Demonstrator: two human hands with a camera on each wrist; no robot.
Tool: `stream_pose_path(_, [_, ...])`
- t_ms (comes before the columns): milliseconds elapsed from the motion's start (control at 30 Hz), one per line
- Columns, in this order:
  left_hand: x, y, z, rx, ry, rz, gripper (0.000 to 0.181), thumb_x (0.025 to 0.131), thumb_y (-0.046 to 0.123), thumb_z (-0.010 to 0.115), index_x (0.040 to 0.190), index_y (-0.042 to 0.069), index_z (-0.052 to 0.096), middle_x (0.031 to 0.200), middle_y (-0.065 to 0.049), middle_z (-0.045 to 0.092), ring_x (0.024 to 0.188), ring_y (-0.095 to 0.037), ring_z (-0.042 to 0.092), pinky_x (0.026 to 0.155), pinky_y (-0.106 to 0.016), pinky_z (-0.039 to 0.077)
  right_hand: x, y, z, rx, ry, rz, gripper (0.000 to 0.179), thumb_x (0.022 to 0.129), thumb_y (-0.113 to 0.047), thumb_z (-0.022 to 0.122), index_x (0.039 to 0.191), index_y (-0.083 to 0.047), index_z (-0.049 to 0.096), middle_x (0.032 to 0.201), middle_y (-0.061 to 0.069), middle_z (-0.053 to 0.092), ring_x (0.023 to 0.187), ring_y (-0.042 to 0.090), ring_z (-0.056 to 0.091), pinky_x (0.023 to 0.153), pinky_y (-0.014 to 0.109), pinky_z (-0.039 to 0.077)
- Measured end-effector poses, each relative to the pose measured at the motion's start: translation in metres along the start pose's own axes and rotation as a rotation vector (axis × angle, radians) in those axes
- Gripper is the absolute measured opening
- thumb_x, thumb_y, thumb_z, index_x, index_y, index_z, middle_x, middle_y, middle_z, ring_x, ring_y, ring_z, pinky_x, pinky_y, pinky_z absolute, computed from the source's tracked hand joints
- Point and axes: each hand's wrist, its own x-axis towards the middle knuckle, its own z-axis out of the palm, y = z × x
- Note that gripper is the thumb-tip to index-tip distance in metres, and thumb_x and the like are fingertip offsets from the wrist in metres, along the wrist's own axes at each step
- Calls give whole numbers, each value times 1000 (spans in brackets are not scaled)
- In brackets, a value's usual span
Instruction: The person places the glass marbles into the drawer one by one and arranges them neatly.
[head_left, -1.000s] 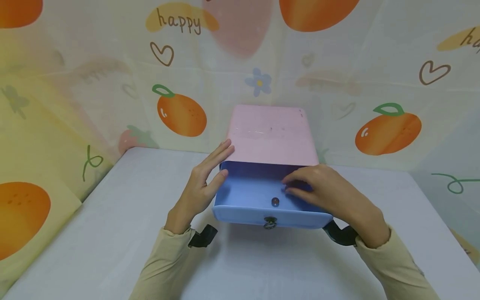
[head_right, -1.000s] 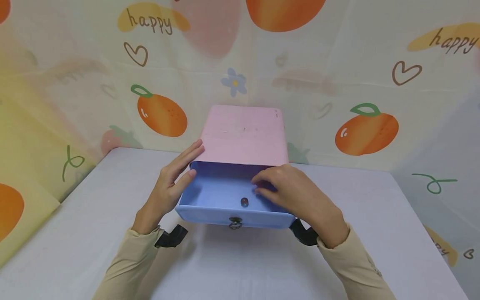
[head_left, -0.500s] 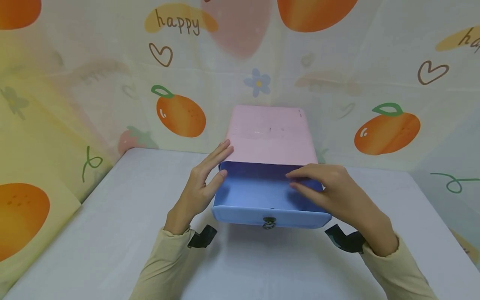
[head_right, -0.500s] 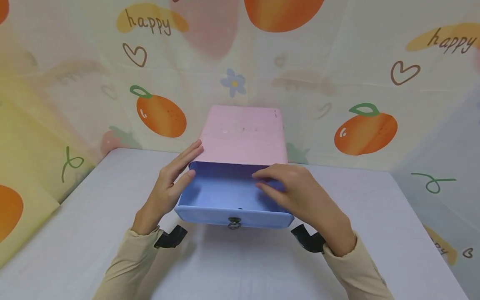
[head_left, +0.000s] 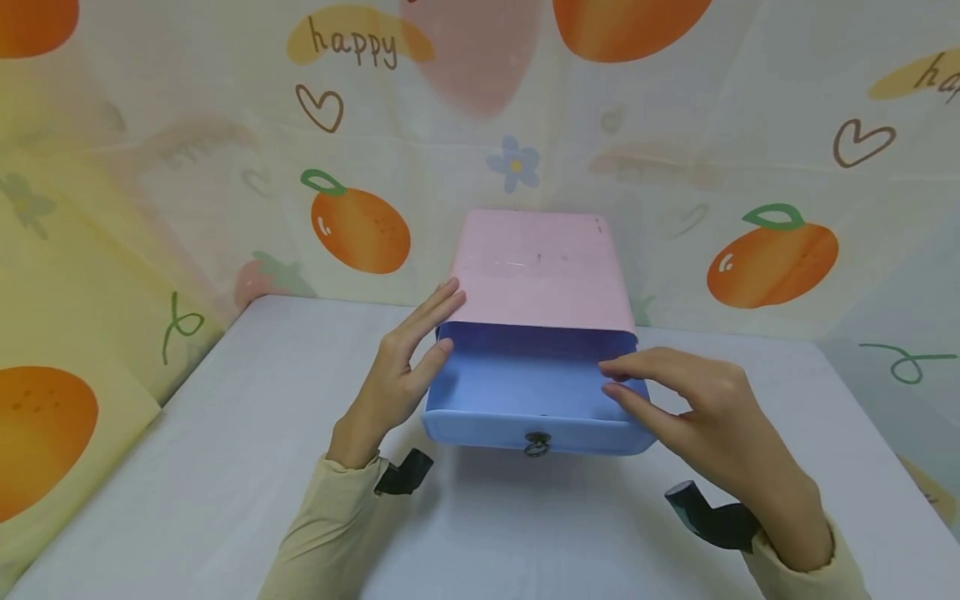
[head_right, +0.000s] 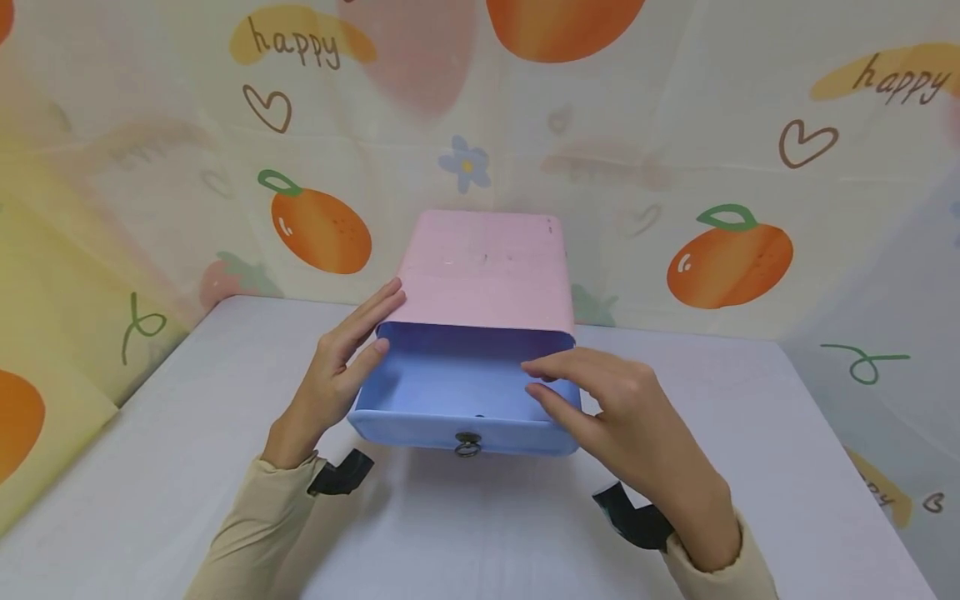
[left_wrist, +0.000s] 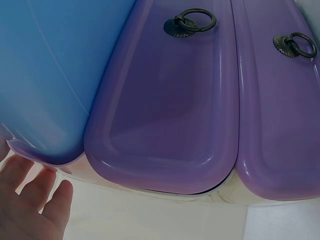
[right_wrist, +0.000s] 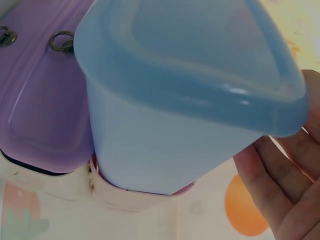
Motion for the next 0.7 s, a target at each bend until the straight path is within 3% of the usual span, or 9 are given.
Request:
stream_pose_path(100, [0, 0, 0, 4, -2, -5, 50, 95, 6, 51, 145, 6, 51, 157, -7, 43, 150, -20, 34, 124, -35, 27, -3, -3, 1, -7, 23, -27, 20, 90, -24, 73, 102, -7, 77, 92, 2, 77, 85, 8, 71, 88, 5, 50])
stream_pose_path(233, [0, 0, 0, 4, -2, -5, 50, 95, 6, 51, 145, 6, 51, 157, -8, 43, 150, -21, 34, 124, -35, 27, -5, -6, 3, -2, 85, -84, 38, 98, -40, 59, 100, -7, 77, 90, 1, 77, 84, 6, 70, 86, 7, 52])
stream_pose_path(700, [1, -1, 0, 9, 1, 3, 49, 95, 6, 51, 145, 6, 51, 156, -7, 43, 149, -20, 34, 124, -34, 27, -21, -32, 8, -21, 245, -88, 34, 97, -36, 61, 94, -6, 78, 84, 2, 75, 83, 4, 67, 87, 6, 51])
